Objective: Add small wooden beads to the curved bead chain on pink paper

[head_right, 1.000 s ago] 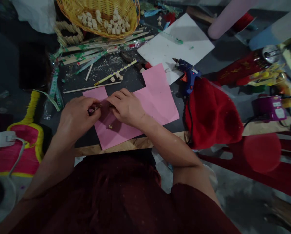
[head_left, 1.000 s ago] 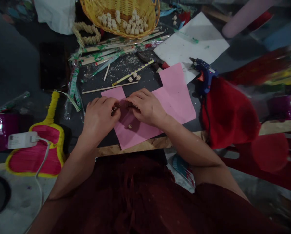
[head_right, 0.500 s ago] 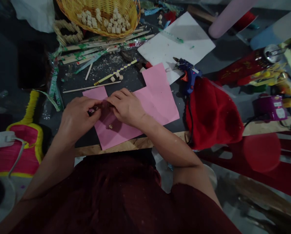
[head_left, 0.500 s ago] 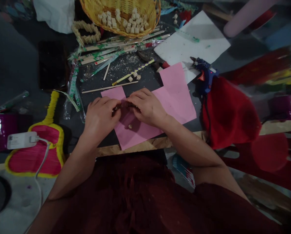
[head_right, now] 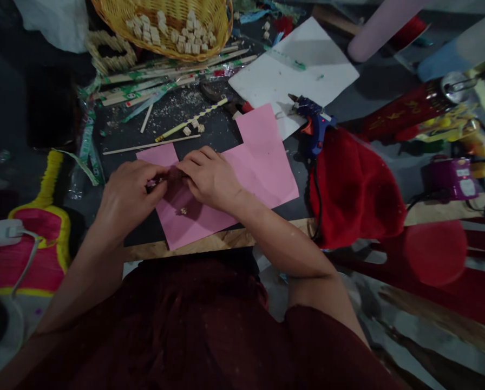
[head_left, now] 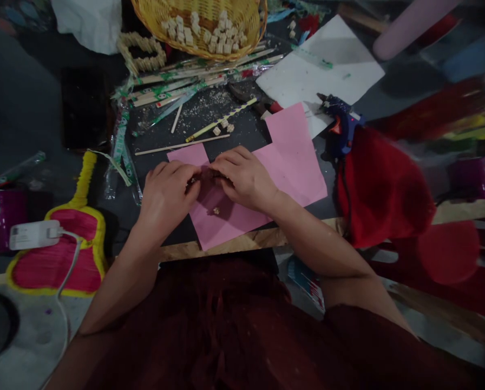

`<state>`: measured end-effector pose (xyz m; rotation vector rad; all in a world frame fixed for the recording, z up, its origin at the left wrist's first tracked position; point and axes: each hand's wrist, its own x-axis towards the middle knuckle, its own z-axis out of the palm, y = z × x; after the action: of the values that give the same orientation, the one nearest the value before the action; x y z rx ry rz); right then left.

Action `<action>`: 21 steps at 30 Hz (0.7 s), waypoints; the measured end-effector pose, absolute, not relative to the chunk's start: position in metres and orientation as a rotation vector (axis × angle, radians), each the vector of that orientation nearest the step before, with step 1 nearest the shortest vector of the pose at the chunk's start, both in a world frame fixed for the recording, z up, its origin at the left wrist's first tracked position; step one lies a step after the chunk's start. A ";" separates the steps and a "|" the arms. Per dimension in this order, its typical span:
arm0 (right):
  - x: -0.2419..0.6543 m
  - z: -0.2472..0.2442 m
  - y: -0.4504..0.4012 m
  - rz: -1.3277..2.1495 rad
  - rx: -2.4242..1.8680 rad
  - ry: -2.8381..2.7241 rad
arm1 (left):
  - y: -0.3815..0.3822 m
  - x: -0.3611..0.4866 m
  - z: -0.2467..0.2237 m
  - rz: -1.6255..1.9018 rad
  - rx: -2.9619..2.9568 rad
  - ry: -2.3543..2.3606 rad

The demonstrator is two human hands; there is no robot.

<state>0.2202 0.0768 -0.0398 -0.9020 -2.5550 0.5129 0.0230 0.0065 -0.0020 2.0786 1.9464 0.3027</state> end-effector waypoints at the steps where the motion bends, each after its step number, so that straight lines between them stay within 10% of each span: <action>1: 0.220 -0.039 0.077 0.511 -0.903 -2.558 | 0.006 0.023 -0.002 0.311 2.084 1.937; 21: 0.220 -0.039 0.076 0.522 -0.907 -2.564 | 0.007 0.022 -0.005 0.316 2.094 1.900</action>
<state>0.2197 0.0763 -0.0393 -0.9074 -2.5643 0.5224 0.0218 0.0074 -0.0045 2.0943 1.9004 0.3164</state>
